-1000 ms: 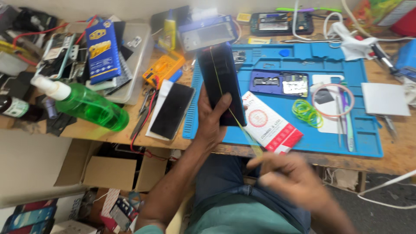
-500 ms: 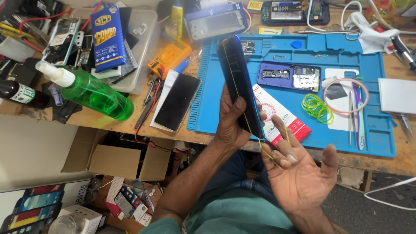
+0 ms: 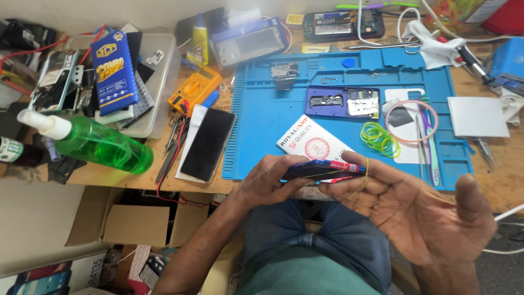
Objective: The person wraps several rubber bands around a mobile phone to secure the screen assembly to the housing.
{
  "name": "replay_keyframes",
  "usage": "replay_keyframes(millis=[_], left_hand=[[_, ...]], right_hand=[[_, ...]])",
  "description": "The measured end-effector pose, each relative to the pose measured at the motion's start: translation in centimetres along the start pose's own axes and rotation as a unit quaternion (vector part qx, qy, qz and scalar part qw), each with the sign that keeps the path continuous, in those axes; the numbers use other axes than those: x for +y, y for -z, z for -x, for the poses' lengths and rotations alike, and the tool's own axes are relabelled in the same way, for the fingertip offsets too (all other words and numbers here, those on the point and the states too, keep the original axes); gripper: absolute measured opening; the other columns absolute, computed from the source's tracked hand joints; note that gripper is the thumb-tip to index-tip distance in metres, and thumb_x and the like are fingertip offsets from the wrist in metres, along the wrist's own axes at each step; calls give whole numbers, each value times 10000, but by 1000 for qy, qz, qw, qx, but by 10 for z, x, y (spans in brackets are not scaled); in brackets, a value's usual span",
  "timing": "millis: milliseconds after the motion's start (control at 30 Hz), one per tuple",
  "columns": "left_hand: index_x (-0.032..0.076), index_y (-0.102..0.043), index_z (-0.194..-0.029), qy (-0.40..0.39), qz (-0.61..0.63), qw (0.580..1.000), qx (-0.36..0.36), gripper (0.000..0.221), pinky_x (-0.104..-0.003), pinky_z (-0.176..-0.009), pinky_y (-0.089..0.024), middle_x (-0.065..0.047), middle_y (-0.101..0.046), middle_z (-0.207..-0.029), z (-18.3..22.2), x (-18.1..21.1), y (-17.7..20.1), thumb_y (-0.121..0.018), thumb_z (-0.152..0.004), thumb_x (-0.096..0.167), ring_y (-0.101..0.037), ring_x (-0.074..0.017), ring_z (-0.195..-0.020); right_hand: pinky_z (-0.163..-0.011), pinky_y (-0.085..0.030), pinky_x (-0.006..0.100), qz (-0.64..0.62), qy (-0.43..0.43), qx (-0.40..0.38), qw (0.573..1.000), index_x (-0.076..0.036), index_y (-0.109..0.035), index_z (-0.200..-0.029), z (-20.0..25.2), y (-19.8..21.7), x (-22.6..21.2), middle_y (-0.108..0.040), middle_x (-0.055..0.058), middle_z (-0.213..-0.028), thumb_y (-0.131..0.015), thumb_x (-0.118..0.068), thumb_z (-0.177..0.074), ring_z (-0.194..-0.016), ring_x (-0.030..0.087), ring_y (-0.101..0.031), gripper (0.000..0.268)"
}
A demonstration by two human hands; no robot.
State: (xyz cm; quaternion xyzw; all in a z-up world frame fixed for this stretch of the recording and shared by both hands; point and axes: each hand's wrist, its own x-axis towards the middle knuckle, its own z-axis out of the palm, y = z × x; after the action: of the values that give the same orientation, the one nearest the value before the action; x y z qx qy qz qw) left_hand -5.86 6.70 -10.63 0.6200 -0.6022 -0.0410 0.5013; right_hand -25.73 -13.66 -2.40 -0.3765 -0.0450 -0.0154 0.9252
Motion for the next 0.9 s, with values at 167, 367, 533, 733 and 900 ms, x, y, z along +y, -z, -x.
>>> replay_keyframes(millis=[167,367,533,733,900], left_hand=[[85,-557,-1254,-29,-83,996,-16,406,-399,-725,-588,-113,-729,-1007,-4,1,2,-797,-929,123,-744,-295,-861],[94,-574,-1273,-32,-114,991,-54,375,-405,-738,-584,-105,-726,-1005,-8,7,1,-765,-950,107,-741,-292,-883],[43,-543,-1274,141,-4,987,72,483,-378,-773,-607,-121,-743,-1005,-19,22,-15,-836,-903,143,-762,-201,-906],[22,-397,-1478,193,531,775,284,563,-476,-1013,-588,-176,-595,-1287,-47,28,-25,-722,-1019,59,-648,-272,-1159],[121,-365,-1531,124,618,708,319,569,-500,-1044,-575,-136,-532,-1432,-57,31,-33,-628,-1032,198,-621,-270,-1276]], right_hand=[[-1231,-259,653,37,-31,3,999,211,-233,-1553,2,4,-10,-452,499,-1446,-440,-686,-949,-1402,610,-445,1101],[-1180,-352,586,241,-66,-10,968,49,-234,-1671,2,0,-35,-591,377,-1376,-391,-676,-1006,-1365,479,-574,996],[-1134,-546,403,602,259,153,739,4,-503,-1504,11,-19,-41,-694,161,-1253,-528,-343,-1102,-1171,227,-699,531],[-866,-600,300,623,251,192,715,-27,-714,-1163,-36,-5,39,-726,143,-1168,-724,56,-922,-1047,210,-724,255],[-922,-614,278,516,315,236,761,14,-688,-1181,-51,17,91,-668,130,-1214,-707,65,-985,-1093,171,-697,204]])
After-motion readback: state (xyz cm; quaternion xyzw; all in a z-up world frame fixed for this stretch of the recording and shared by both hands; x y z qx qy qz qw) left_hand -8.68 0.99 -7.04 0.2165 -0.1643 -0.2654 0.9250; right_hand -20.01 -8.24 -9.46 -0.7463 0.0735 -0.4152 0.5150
